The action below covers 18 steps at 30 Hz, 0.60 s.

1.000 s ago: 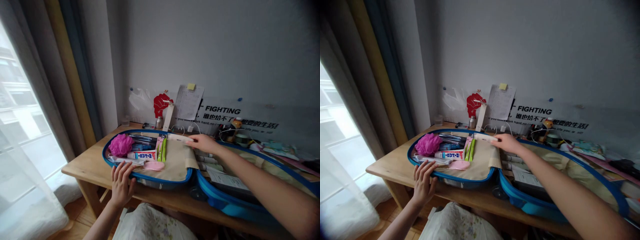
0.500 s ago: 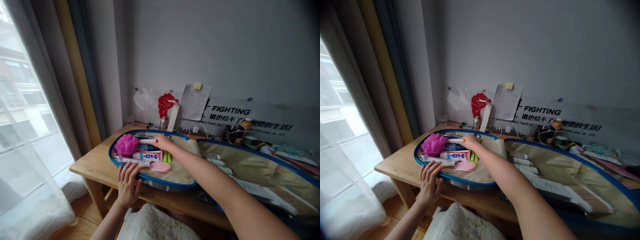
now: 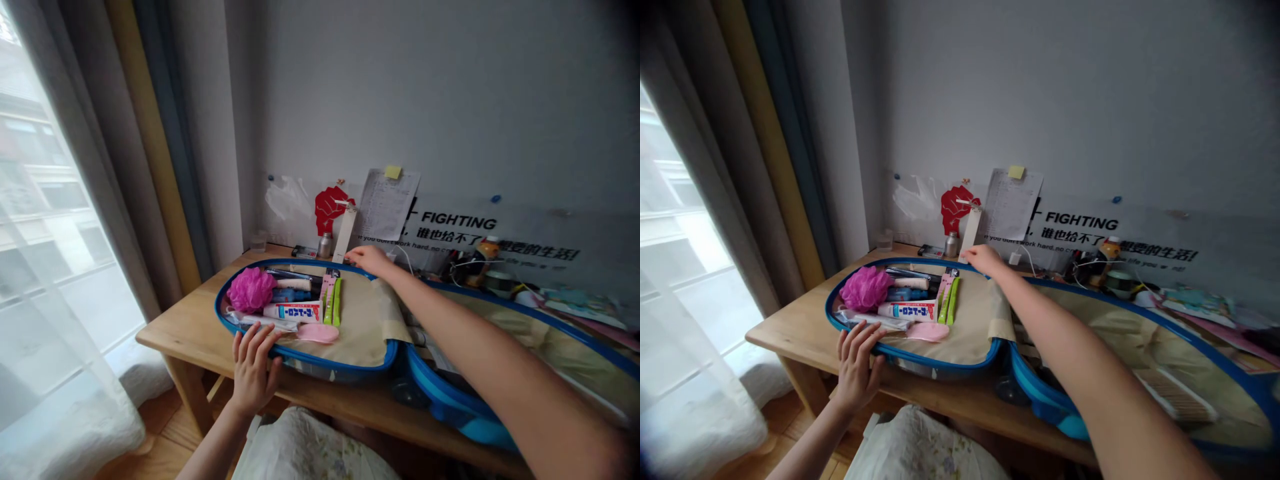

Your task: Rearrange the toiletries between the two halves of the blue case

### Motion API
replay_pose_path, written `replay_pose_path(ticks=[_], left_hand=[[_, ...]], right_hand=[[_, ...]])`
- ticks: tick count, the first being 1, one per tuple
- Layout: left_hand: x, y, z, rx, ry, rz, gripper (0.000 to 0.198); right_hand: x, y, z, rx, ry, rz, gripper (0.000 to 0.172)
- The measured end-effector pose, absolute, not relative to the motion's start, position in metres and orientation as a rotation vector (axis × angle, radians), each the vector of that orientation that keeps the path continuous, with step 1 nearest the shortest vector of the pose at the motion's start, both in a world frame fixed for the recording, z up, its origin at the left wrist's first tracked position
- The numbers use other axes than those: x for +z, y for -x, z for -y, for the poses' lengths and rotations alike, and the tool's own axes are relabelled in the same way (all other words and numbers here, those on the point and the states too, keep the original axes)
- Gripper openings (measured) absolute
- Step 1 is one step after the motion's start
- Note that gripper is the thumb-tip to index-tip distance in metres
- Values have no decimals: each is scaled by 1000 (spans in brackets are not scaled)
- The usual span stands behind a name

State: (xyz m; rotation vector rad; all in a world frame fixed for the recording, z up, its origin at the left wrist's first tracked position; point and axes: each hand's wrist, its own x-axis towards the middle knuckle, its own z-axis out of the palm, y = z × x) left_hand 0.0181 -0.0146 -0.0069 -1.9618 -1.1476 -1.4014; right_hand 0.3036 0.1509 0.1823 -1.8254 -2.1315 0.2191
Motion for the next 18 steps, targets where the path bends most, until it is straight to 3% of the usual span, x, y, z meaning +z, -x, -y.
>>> replay_pose_path(ticks=[4, 9, 13, 18], left_hand=[[-7, -18, 14, -1399, 1962, 1151, 37], [-10, -18, 13, -1404, 1950, 1151, 39], [-13, -16, 11, -1398, 1956, 1159, 41], [-15, -15, 10, -1400, 1955, 1153, 41]], right_hand=[[194, -391, -136, 166, 1915, 2011, 40], [172, -468, -98, 275, 2007, 2094, 26], [144, -493, -79, 341, 2034, 2177, 18], [123, -499, -85, 251, 2101, 2212, 19]])
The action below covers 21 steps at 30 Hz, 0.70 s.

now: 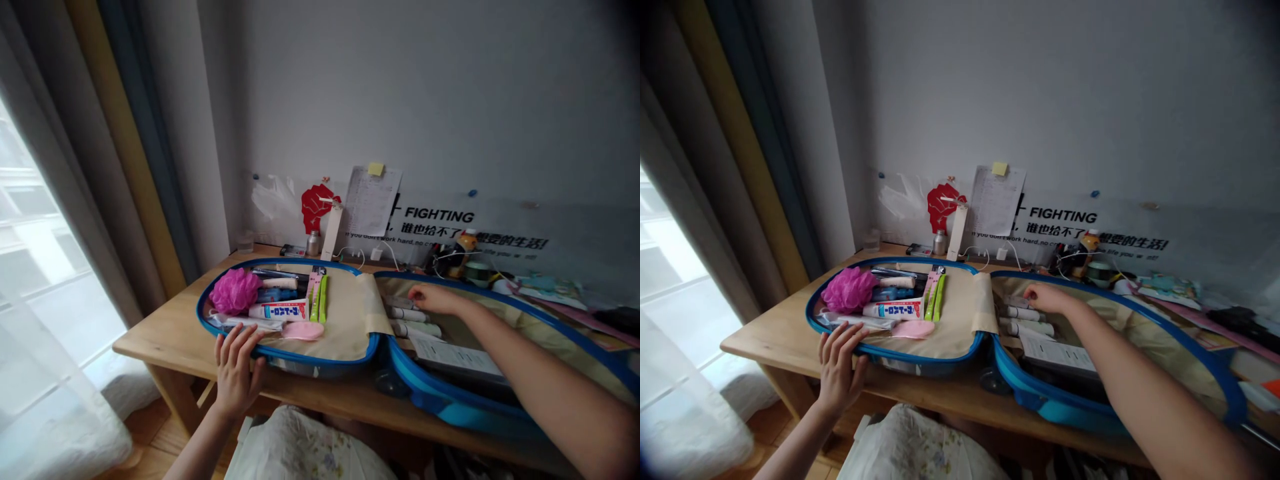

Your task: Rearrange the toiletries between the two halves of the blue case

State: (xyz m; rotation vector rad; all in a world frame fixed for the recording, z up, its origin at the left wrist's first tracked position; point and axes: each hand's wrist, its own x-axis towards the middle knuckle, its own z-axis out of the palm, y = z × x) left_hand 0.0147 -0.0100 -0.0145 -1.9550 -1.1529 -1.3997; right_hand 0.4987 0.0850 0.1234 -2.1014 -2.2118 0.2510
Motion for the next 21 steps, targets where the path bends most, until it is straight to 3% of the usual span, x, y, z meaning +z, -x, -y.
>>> replay_pose_path(ticks=[9, 14, 19, 21], left_hand=[[-11, -16, 11, -1396, 1962, 1131, 39], [-11, -16, 11, -1405, 1958, 1147, 39], [-13, -16, 11, -1403, 1966, 1157, 41], [-12, -16, 11, -1403, 1963, 1156, 41]], right_hand=[[115, -495, -96, 235, 2180, 2358, 24], [118, -488, -97, 150, 2143, 2391, 18], [136, -488, -90, 31, 2095, 2275, 12], [151, -486, -89, -15, 2065, 2188, 17]])
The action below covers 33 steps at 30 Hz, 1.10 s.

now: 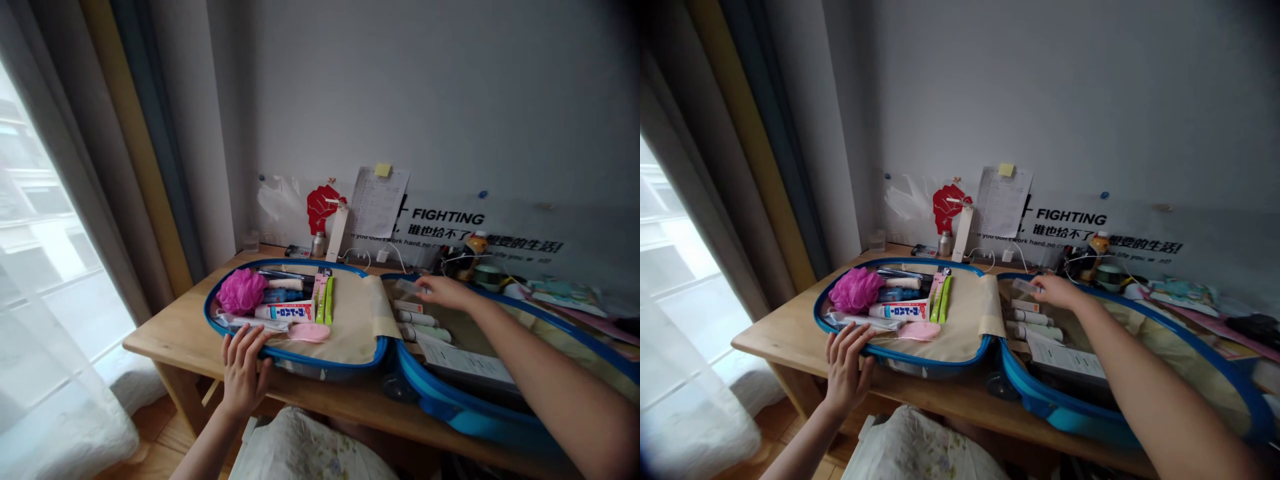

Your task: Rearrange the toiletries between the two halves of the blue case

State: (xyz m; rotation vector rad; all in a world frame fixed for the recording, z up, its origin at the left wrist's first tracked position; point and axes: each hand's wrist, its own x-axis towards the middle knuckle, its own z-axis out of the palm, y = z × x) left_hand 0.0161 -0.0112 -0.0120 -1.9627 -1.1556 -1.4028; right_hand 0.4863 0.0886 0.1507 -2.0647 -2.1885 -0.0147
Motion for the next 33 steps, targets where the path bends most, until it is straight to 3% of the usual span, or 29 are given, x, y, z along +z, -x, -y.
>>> replay_pose_path(ticks=[5, 17, 24, 33], left_hand=[[-11, -17, 11, -1402, 1955, 1148, 39], [-11, -17, 13, -1383, 1966, 1180, 39], [-12, -18, 14, -1379, 1970, 1190, 37], [-14, -17, 13, -1380, 1966, 1208, 39]], right_hand=[[180, -442, -103, -43, 1928, 2061, 33], [157, -214, -166, 187, 1642, 2397, 30], [141, -184, -171, 213, 1589, 2452, 42], [132, -184, -173, 337, 1597, 2487, 32]])
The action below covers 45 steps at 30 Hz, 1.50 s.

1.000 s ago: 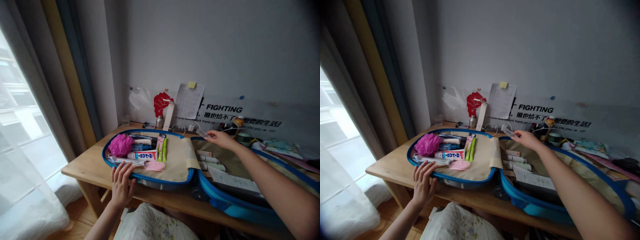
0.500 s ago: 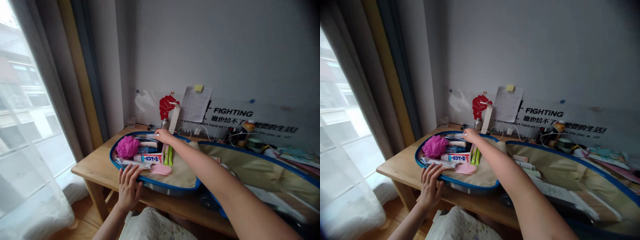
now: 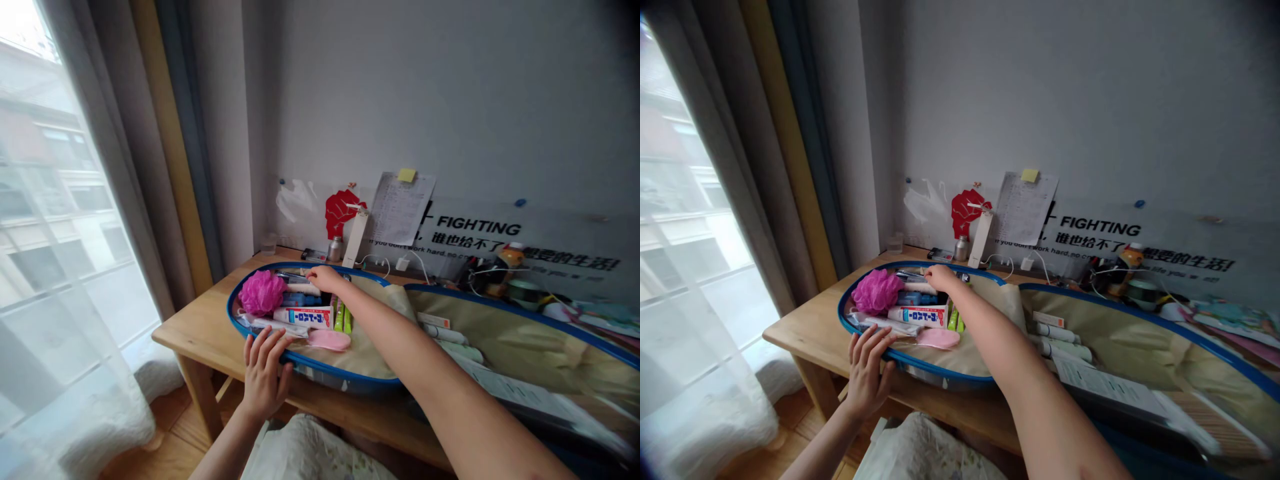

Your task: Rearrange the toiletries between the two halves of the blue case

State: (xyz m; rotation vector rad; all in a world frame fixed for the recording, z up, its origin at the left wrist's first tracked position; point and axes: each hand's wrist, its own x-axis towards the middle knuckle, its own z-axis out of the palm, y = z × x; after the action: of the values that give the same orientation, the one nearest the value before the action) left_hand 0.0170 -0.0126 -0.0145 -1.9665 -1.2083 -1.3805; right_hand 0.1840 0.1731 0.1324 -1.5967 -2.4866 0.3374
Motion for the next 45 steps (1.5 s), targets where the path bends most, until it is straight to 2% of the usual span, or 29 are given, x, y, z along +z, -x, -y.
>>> replay_pose_path(ticks=[7, 15, 18, 22, 30, 33, 38, 45], left_hand=[[-14, -16, 13, -1367, 1971, 1206, 40], [-12, -17, 13, -1400, 1965, 1180, 39], [-14, -17, 12, -1402, 1956, 1199, 42], [-16, -16, 12, -1395, 1960, 1213, 43], [-14, -16, 12, -1397, 1970, 1185, 40], [-15, -16, 12, -1398, 1969, 1183, 41], [-14, -15, 12, -1393, 1972, 1176, 42], [-13, -15, 12, -1396, 1971, 1175, 42]], right_hand=[[162, -211, -172, 387, 1574, 2389, 31], [205, -343, -116, 481, 1594, 2318, 41], [195, -394, -86, 526, 1711, 2338, 41], [166, -437, -57, 583, 1887, 2371, 27], [134, -457, -44, 486, 2049, 2384, 14], [131, -460, -46, 393, 2083, 2383, 12], [122, -470, -51, 148, 2134, 2328, 21], [114, -476, -55, 105, 2156, 2297, 17]])
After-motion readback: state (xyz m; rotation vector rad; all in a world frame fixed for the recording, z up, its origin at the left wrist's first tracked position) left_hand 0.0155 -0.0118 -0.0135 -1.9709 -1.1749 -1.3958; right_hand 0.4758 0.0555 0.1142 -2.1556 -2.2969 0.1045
